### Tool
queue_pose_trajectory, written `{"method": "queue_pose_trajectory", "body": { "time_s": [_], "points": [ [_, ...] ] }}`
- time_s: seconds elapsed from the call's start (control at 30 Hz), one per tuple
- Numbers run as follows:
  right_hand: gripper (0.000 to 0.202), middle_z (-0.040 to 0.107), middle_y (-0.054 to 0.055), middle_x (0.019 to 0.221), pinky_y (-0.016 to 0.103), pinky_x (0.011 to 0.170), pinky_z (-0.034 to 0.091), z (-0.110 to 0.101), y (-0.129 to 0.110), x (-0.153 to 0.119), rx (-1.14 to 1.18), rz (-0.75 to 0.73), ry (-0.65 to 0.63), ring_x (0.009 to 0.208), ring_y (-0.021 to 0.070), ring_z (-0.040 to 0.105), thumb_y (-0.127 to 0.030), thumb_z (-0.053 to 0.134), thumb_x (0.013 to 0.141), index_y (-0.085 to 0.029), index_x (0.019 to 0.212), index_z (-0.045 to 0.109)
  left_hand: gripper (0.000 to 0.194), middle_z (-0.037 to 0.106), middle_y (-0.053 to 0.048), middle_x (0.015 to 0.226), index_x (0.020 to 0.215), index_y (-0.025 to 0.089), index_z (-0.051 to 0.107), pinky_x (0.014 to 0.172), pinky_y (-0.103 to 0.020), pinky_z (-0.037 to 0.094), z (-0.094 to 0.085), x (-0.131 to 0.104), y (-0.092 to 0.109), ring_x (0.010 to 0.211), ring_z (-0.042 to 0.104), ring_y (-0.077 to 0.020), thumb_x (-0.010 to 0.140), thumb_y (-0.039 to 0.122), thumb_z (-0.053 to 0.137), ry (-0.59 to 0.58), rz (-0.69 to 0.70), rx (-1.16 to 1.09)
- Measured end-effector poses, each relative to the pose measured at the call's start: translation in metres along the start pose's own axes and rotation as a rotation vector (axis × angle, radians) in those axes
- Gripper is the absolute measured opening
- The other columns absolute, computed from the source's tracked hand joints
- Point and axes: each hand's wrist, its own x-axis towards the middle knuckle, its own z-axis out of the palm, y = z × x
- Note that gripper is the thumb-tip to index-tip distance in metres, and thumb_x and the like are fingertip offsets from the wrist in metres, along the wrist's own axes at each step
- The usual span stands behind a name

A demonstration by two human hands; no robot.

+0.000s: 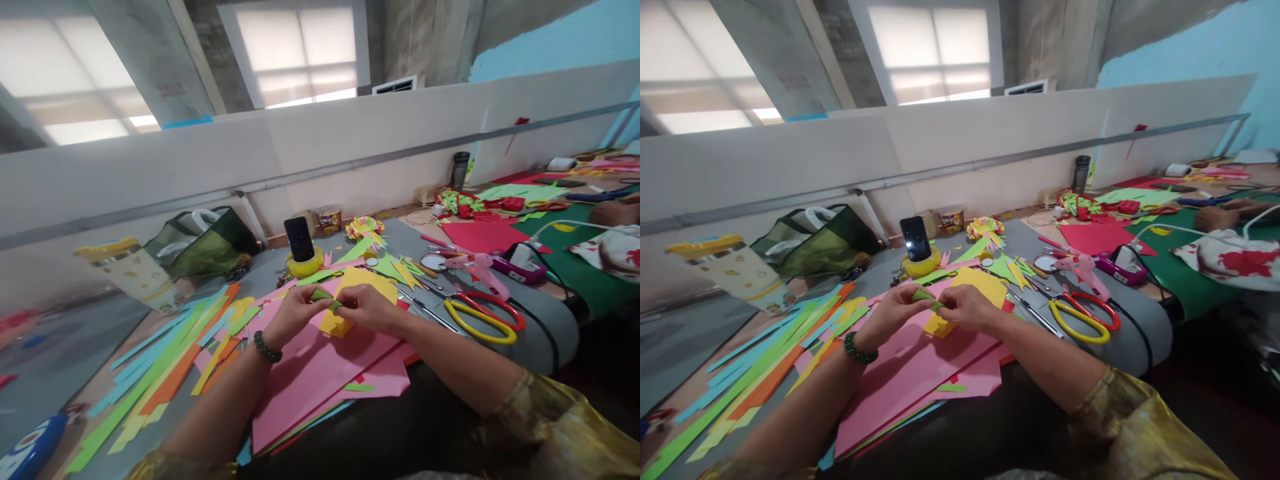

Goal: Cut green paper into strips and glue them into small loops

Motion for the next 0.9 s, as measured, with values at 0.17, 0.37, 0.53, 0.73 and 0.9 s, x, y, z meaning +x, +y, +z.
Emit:
{"method": "queue_pose_trajectory", "body": {
  "time_s": [0.17, 0.37, 0.53, 0.73, 0.9],
  "points": [
    [0.009, 0.047, -0.007, 0.055, 0.021, 0.049, 0.030, -0.004, -0.002, 0.002, 0.041, 0.053, -0.019, 0.052, 0.0075, 0.040, -0.015, 0.062, 0.071, -0.016, 0.062, 0.058, 0.028, 0.059, 0.003, 0.057, 0.061, 0.017, 0.061, 0.054, -0.022, 0.042, -0.006, -0.002, 0.007, 0.055, 0.052, -0.0112, 0.065, 0.040, 0.077, -0.177, -0.016, 0.128],
    [0.009, 0.069, 0.000, 0.078, 0.022, 0.063, 0.040, -0.024, -0.025, -0.020, -0.386, -0.040, -0.020, 0.068, 0.0112, 0.058, -0.021, 0.065, 0.081, -0.017, 0.088, 0.070, 0.037, 0.070, -0.004, 0.066, 0.074, 0.018, 0.058, 0.056, -0.025, 0.048, -0.004, -0.007, 0.008, 0.057, 0.064, -0.0160, 0.073, 0.053, 0.071, -0.445, -0.198, 0.074],
    [0.021, 0.073, 0.007, 0.095, 0.025, 0.070, 0.043, -0.078, -0.038, -0.056, -0.921, 0.362, 0.087, 0.086, 0.0179, 0.066, -0.025, 0.051, 0.093, -0.019, 0.100, 0.070, 0.037, 0.066, -0.002, 0.063, 0.066, 0.015, 0.065, 0.055, -0.021, 0.046, -0.007, -0.002, 0.004, 0.056, 0.060, -0.0118, 0.070, 0.050, 0.076, -0.385, -0.185, -0.015],
    [0.026, 0.072, 0.016, 0.110, 0.035, 0.086, 0.046, -0.084, -0.013, -0.068, -1.182, 0.705, -0.045, 0.105, 0.0280, 0.066, -0.021, 0.050, 0.091, -0.013, 0.102, 0.071, 0.036, 0.061, 0.003, 0.058, 0.063, 0.014, 0.062, 0.046, -0.016, 0.040, -0.005, -0.001, 0.000, 0.046, 0.047, -0.0048, 0.058, 0.037, 0.089, -0.234, -0.277, -0.395],
    [0.034, 0.071, 0.021, 0.109, 0.037, 0.086, 0.047, -0.071, -0.001, -0.064, -1.222, 0.712, -0.015, 0.104, 0.0290, 0.067, -0.008, 0.041, 0.089, -0.010, 0.104, 0.071, 0.030, 0.060, 0.002, 0.057, 0.066, 0.011, 0.063, 0.043, -0.011, 0.039, -0.004, -0.002, 0.000, 0.044, 0.047, -0.0016, 0.060, 0.024, 0.090, -0.195, -0.321, -0.605]
  ]
}}
